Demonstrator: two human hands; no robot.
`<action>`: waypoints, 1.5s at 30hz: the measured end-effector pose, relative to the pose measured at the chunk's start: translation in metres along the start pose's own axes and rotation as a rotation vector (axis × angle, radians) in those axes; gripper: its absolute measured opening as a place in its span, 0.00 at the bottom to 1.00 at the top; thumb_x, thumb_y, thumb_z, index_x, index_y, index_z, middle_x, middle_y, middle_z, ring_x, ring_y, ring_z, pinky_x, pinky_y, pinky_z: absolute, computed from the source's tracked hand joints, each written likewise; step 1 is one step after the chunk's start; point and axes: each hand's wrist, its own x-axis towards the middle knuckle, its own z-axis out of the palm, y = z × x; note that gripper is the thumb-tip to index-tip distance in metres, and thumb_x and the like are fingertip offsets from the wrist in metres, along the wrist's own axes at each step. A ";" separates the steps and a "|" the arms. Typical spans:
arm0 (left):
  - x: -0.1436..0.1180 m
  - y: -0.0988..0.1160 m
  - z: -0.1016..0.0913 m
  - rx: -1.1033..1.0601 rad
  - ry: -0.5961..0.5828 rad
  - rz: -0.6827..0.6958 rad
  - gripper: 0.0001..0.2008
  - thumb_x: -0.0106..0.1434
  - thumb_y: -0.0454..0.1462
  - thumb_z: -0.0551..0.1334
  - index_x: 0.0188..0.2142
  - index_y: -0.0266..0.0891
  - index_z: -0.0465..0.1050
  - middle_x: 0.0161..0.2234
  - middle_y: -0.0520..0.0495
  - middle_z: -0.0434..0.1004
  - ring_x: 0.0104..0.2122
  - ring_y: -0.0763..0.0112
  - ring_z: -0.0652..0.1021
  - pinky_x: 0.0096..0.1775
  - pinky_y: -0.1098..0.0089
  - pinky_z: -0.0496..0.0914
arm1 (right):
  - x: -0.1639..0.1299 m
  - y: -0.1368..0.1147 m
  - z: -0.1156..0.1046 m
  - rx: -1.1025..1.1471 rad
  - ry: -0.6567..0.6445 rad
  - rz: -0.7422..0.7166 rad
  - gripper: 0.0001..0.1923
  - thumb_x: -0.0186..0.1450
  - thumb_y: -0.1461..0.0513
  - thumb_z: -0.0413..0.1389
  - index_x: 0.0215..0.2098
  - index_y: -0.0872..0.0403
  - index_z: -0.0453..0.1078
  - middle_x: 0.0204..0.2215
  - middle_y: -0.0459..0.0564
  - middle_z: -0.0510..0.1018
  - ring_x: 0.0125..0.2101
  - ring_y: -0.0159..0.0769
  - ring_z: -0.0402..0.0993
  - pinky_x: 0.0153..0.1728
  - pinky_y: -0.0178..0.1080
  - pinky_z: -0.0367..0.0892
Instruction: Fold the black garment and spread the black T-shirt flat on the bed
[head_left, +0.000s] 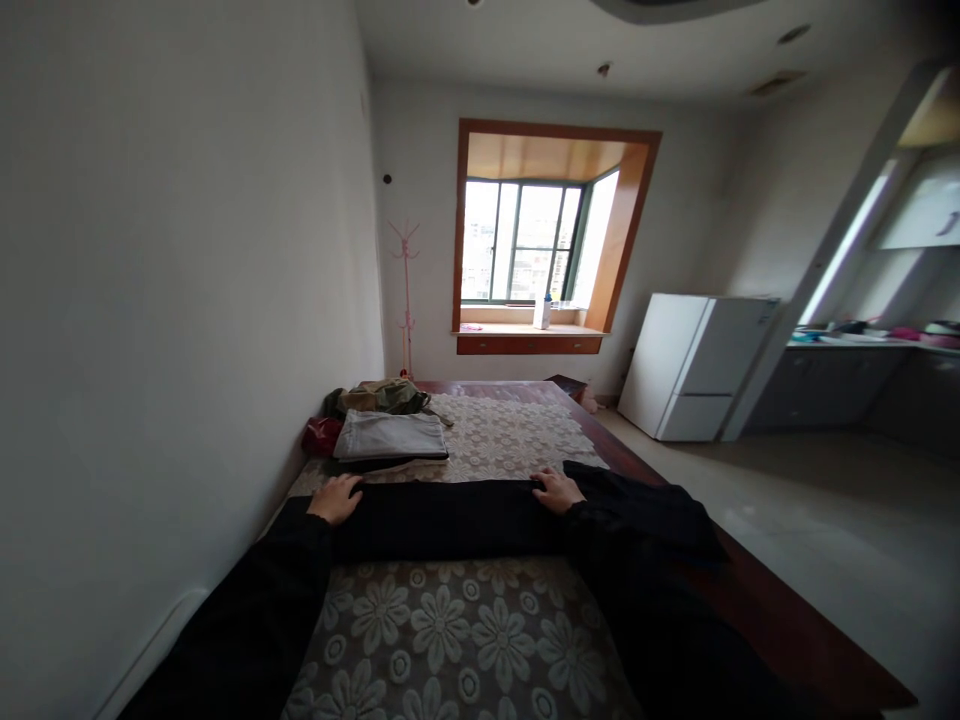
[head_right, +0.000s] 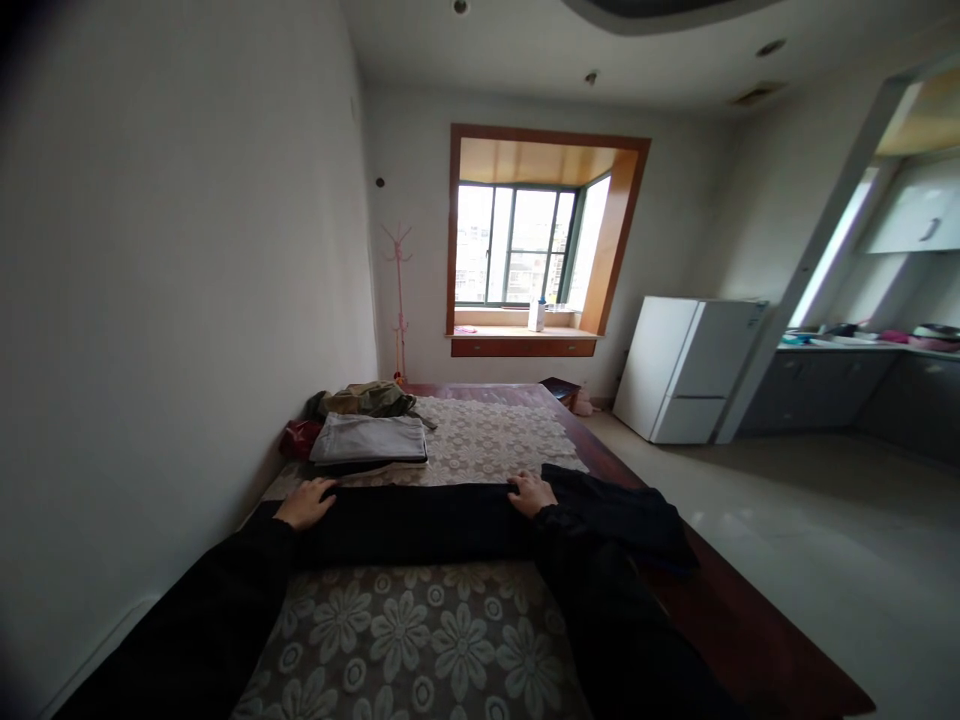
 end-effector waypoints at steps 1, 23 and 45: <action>0.001 0.000 -0.002 0.012 0.001 0.011 0.20 0.63 0.40 0.59 0.54 0.45 0.75 0.57 0.41 0.76 0.56 0.53 0.75 0.55 0.55 0.68 | 0.003 0.002 -0.001 0.004 -0.005 0.010 0.24 0.61 0.59 0.58 0.56 0.47 0.74 0.57 0.54 0.74 0.59 0.49 0.67 0.56 0.45 0.61; -0.153 0.028 -0.090 -0.659 0.366 0.070 0.07 0.51 0.42 0.61 0.28 0.44 0.67 0.30 0.50 0.79 0.35 0.61 0.79 0.44 0.64 0.73 | -0.175 0.023 -0.069 0.586 0.263 -0.406 0.10 0.65 0.56 0.56 0.40 0.50 0.77 0.39 0.51 0.80 0.42 0.43 0.76 0.49 0.43 0.69; -0.047 0.009 -0.016 -0.069 -0.007 -0.224 0.18 0.60 0.43 0.58 0.43 0.35 0.77 0.51 0.30 0.79 0.51 0.48 0.79 0.54 0.56 0.70 | -0.069 0.000 -0.028 -0.167 0.080 0.103 0.20 0.70 0.51 0.51 0.44 0.55 0.77 0.52 0.63 0.76 0.55 0.54 0.67 0.54 0.53 0.59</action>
